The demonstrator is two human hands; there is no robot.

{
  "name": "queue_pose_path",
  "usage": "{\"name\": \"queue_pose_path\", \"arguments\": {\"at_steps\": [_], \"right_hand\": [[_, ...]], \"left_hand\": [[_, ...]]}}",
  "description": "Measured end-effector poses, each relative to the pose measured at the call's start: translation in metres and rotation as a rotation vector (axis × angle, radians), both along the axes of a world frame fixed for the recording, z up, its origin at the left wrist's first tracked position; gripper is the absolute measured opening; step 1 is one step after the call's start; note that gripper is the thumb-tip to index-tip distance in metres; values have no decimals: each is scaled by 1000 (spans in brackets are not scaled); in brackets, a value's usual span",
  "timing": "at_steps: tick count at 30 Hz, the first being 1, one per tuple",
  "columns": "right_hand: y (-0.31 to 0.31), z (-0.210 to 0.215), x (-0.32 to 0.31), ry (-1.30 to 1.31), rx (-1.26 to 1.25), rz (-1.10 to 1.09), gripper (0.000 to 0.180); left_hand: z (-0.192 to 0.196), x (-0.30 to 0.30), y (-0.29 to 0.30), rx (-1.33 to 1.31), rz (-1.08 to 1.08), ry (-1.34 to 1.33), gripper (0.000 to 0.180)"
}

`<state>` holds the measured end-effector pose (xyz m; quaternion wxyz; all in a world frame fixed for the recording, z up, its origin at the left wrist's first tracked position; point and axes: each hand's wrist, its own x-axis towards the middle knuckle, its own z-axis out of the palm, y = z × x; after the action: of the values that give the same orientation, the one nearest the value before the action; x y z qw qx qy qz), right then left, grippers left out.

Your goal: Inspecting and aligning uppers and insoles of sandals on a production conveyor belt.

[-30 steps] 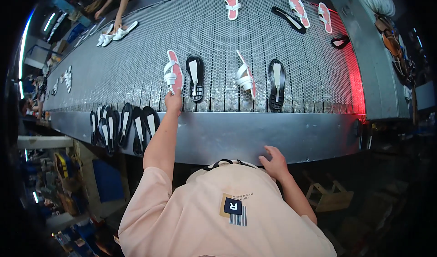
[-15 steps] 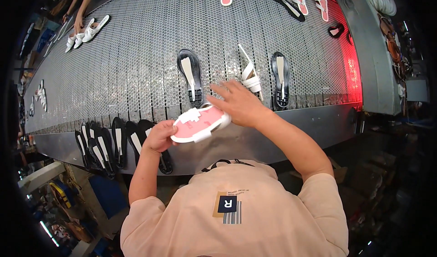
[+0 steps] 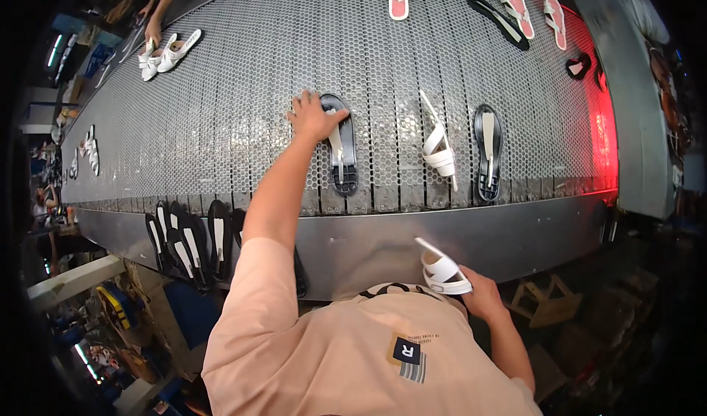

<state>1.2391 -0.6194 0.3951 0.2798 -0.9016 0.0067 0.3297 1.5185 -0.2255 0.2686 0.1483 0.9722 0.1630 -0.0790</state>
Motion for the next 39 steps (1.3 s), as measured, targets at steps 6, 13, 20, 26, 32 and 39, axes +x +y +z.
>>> {"name": "queue_pose_path", "arguments": {"at_steps": [6,13,20,26,32,39], "right_hand": [[-27,-22,-28,110,42,-283,30],[-48,-35,-21,73,145,-342,18],[-100,-20,1,121,220,-349,14],[-190,-31,14,52,362,-379,19],[-246,-73,36,112,525,-487,20],[-215,-68,77,237,653,-445,23]], "left_hand": [[1,0,-6,-202,83,-105,62],[38,-29,21,-1343,462,-412,20],[111,-126,-62,-1791,499,-420,22],[93,-194,-210,-1902,549,-249,27],[48,-181,-310,-2050,597,-66,34],[38,-158,-351,-2109,477,-54,43]]}}
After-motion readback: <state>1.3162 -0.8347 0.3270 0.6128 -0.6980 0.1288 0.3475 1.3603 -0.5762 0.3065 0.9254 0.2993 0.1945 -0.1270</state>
